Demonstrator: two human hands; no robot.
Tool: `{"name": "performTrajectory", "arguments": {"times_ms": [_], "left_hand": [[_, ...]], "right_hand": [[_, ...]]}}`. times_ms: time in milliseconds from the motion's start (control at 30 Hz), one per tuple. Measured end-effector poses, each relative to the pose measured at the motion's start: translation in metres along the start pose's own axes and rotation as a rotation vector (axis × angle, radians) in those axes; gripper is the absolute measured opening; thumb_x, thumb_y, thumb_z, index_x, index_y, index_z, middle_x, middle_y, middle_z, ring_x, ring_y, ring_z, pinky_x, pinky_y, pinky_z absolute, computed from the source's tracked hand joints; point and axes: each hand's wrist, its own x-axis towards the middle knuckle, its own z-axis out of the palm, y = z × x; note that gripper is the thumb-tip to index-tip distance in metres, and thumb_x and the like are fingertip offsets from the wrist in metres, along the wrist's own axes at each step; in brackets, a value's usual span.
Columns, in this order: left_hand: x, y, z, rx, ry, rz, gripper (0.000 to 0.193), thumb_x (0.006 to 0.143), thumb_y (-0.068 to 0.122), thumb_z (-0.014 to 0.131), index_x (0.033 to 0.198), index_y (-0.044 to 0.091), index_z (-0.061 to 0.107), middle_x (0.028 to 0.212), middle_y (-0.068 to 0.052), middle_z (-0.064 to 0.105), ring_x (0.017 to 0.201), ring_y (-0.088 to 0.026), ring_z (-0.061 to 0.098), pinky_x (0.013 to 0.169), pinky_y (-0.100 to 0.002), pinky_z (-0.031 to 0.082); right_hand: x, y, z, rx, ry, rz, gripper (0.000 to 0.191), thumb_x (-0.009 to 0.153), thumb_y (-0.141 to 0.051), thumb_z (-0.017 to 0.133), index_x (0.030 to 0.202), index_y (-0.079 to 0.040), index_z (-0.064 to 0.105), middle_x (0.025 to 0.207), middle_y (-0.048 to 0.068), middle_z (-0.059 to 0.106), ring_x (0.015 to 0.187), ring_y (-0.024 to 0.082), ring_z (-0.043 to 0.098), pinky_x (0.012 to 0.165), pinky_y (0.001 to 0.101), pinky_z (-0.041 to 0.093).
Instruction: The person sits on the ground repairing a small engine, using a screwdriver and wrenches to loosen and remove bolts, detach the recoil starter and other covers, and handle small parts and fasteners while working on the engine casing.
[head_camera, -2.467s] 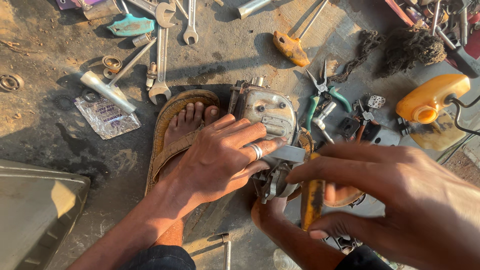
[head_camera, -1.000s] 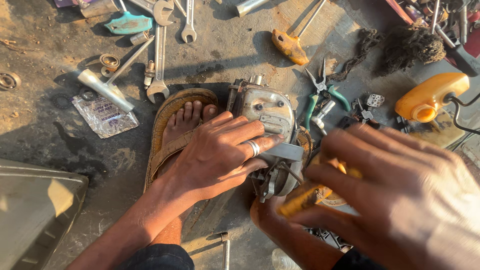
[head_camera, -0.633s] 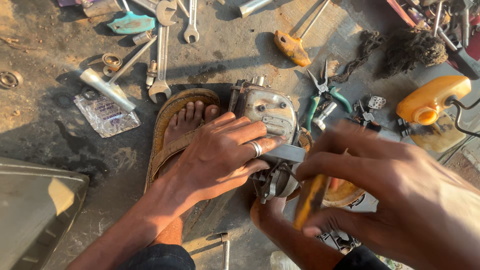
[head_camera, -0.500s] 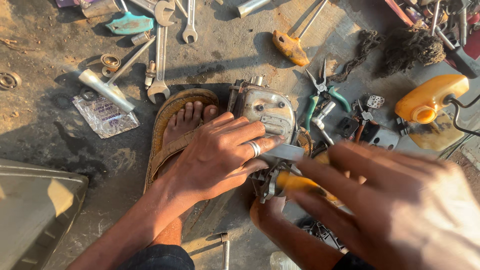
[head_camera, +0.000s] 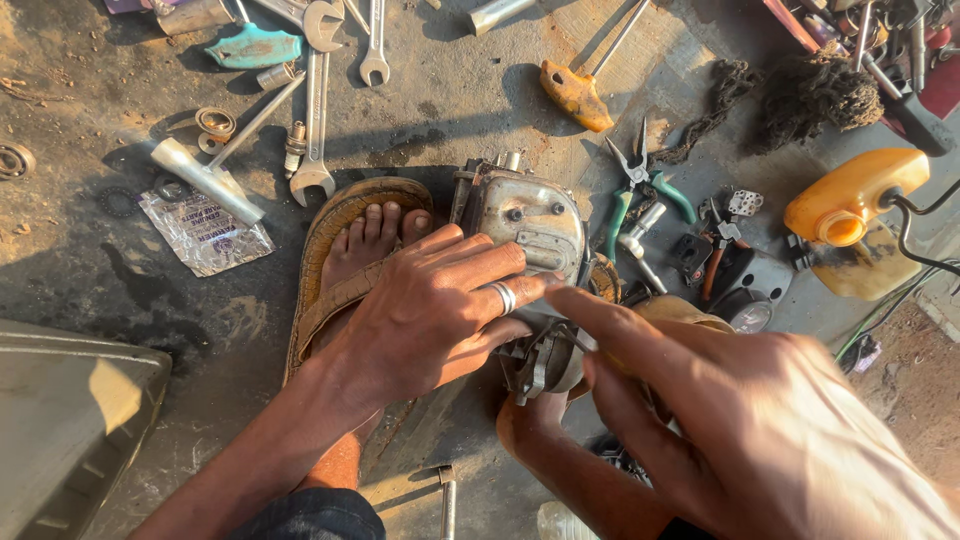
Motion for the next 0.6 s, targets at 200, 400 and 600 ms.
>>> {"name": "performTrajectory", "arguments": {"times_ms": [200,400,600], "left_hand": [[0.002,-0.002,-0.001,-0.010,-0.016,-0.002,0.052,0.075,0.020,0.085,0.124,0.009,0.072,0.110,-0.007,0.069,0.101,-0.026,0.065,0.089,-0.043,0.050],[-0.001,0.001,-0.001,-0.036,-0.015,-0.021,0.050,0.078,0.018,0.086,0.124,0.008,0.073,0.108,-0.006,0.069,0.100,-0.025,0.066,0.088,-0.043,0.050],[0.001,-0.001,-0.001,-0.037,-0.002,0.006,0.047,0.075,0.018,0.085,0.120,0.009,0.074,0.109,-0.006,0.072,0.099,-0.024,0.066,0.089,-0.042,0.052]], "right_hand": [[0.019,0.012,-0.022,0.292,-0.031,-0.492,0.048,0.085,-0.036,0.075,0.130,-0.020,0.068,0.084,-0.006,0.074,0.077,0.012,0.074,0.069,0.0324,0.060],[0.000,0.006,0.004,-0.282,-0.024,-0.018,0.064,0.084,-0.063,0.070,0.142,-0.041,0.053,0.083,-0.009,0.069,0.074,0.010,0.077,0.065,0.0298,0.059],[0.021,0.026,-0.017,0.349,-0.143,-0.437,0.049,0.083,-0.037,0.076,0.129,-0.023,0.072,0.077,-0.010,0.074,0.068,0.008,0.074,0.063,0.0276,0.060]]}}
